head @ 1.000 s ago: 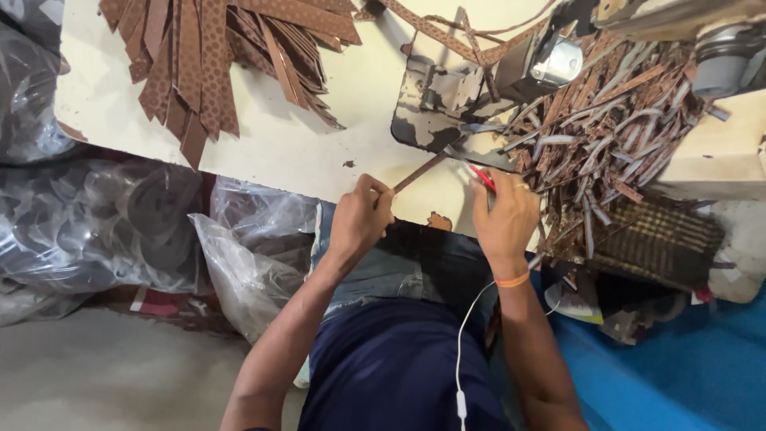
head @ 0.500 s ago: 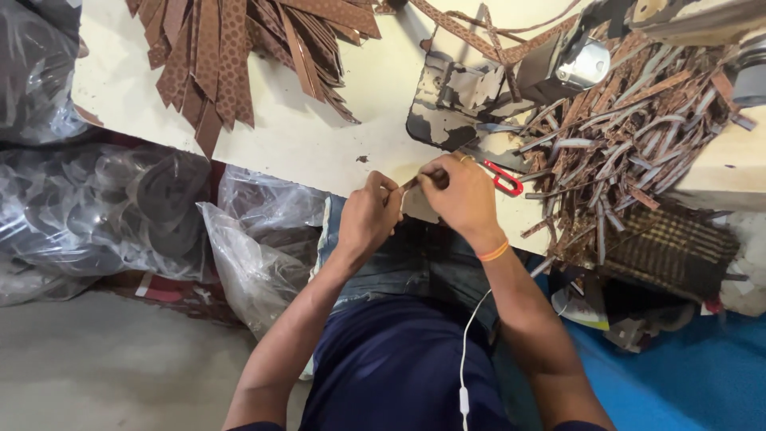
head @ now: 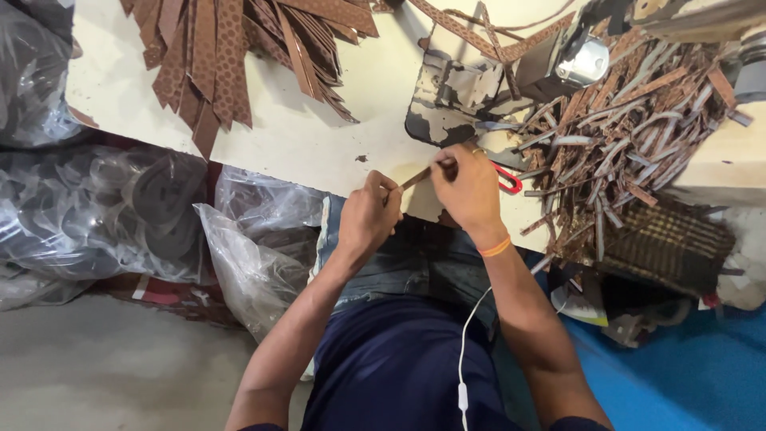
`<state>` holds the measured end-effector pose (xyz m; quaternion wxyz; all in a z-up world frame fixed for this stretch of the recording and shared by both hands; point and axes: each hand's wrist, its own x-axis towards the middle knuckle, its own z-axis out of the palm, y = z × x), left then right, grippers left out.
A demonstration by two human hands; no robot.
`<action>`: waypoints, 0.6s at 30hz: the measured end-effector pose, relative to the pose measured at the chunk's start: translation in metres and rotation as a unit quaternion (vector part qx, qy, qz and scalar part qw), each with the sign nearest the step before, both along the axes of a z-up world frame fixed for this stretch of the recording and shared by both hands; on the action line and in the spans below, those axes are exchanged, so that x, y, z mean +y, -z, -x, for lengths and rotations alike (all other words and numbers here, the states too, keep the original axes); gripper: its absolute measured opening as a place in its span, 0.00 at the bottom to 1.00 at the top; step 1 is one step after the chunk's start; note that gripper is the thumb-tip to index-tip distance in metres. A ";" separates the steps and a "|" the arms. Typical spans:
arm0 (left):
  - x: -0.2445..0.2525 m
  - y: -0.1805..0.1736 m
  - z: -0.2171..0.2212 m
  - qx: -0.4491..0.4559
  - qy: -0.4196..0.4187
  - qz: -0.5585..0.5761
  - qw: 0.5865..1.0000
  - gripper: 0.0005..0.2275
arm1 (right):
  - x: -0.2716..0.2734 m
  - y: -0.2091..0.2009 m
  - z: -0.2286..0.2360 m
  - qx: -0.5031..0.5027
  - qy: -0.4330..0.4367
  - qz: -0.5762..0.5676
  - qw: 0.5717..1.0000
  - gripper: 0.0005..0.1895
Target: Trimming the ends of patterned leather strips using snips at a workbench.
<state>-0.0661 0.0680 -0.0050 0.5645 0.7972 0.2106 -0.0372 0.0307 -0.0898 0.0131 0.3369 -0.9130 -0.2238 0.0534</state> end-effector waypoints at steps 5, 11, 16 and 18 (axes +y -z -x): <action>-0.001 0.000 0.000 0.016 -0.003 0.014 1.000 0.07 | 0.009 -0.011 0.018 -0.092 -0.076 -0.031 0.992 0.07; 0.000 -0.002 -0.001 0.029 0.000 0.018 0.999 0.08 | -0.009 0.013 0.007 -0.118 0.029 -0.059 0.991 0.06; 0.000 -0.008 -0.003 0.044 -0.003 0.030 0.999 0.08 | -0.004 0.002 0.011 -0.132 -0.013 -0.048 0.990 0.06; -0.001 -0.006 -0.002 0.043 -0.004 0.039 0.998 0.08 | -0.007 0.006 0.010 -0.154 -0.047 -0.026 0.987 0.06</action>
